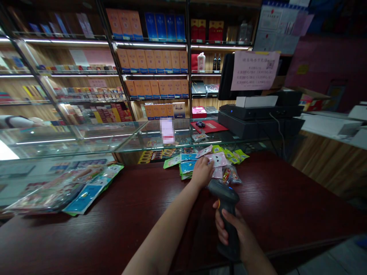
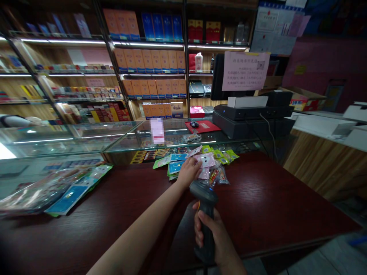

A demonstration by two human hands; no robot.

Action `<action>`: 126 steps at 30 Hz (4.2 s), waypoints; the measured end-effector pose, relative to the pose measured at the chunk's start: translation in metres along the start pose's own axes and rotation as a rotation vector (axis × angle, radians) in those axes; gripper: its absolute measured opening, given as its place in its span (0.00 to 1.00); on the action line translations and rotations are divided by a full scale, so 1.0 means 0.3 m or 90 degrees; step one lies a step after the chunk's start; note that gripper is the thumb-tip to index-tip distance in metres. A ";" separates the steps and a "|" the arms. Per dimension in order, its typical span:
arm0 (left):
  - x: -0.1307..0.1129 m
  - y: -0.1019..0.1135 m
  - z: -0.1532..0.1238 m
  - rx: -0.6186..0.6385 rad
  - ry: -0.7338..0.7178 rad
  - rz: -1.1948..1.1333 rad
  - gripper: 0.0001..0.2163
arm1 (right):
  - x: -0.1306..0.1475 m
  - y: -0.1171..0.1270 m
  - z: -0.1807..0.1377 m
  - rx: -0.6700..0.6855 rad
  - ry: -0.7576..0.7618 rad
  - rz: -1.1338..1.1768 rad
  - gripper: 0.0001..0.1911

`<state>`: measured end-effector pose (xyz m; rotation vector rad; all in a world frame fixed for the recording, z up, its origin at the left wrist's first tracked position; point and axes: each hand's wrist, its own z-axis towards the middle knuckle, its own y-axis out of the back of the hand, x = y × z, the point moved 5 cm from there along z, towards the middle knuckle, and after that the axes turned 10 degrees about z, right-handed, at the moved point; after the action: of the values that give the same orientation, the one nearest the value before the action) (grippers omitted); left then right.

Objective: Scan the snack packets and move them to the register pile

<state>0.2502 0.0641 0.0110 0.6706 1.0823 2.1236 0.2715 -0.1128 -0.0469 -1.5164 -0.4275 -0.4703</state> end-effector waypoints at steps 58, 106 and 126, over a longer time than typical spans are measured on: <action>0.851 0.406 -0.935 0.171 0.749 0.368 0.17 | -0.175 -0.155 0.060 0.095 -0.183 -0.147 0.15; 0.376 0.111 -0.548 -0.187 0.617 -0.812 0.10 | -0.113 -0.205 -0.050 -0.010 -0.207 -0.656 0.18; 0.383 0.100 -0.551 -0.187 0.605 -0.772 0.10 | -0.121 -0.182 -0.061 0.002 -0.173 -0.671 0.15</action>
<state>0.0523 0.0529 -0.0344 -1.0373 1.1088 1.3355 0.2109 -0.1301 -0.0210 -1.2550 -1.4554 -1.0688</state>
